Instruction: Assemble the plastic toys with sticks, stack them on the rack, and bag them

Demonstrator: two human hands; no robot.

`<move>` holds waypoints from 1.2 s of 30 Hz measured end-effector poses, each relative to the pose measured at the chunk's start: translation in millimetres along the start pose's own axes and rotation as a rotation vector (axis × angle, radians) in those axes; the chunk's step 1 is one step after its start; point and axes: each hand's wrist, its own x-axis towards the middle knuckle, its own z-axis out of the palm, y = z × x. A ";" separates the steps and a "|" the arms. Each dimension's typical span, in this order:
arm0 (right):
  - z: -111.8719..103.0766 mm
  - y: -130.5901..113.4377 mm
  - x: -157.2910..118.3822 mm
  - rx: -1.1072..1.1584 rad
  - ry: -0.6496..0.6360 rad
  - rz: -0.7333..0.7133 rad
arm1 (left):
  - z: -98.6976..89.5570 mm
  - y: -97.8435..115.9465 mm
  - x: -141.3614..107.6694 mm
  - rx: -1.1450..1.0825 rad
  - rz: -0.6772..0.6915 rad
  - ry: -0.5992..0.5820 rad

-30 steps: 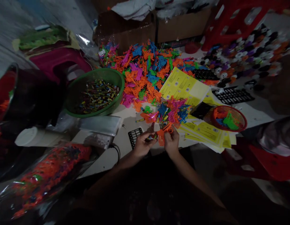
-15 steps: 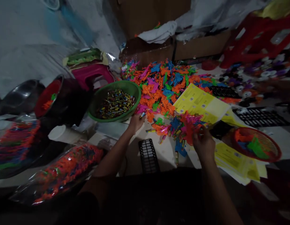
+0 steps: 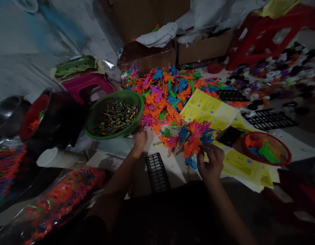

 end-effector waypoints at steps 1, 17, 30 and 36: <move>3.7 -6.3 -3.5 0.133 -0.076 0.081 | -3.3 0.7 -11.5 -0.098 -0.002 0.039; 18.3 -38.3 -7.7 1.081 -0.574 0.555 | -24.1 44.6 -135.7 -1.459 -0.252 -1.202; 13.9 -60.8 -4.6 1.005 -0.296 0.747 | -42.2 53.2 -153.2 -1.090 0.275 -0.787; 7.9 -61.0 -3.3 0.874 -0.224 0.675 | -34.8 53.2 -156.0 -0.851 0.363 -0.692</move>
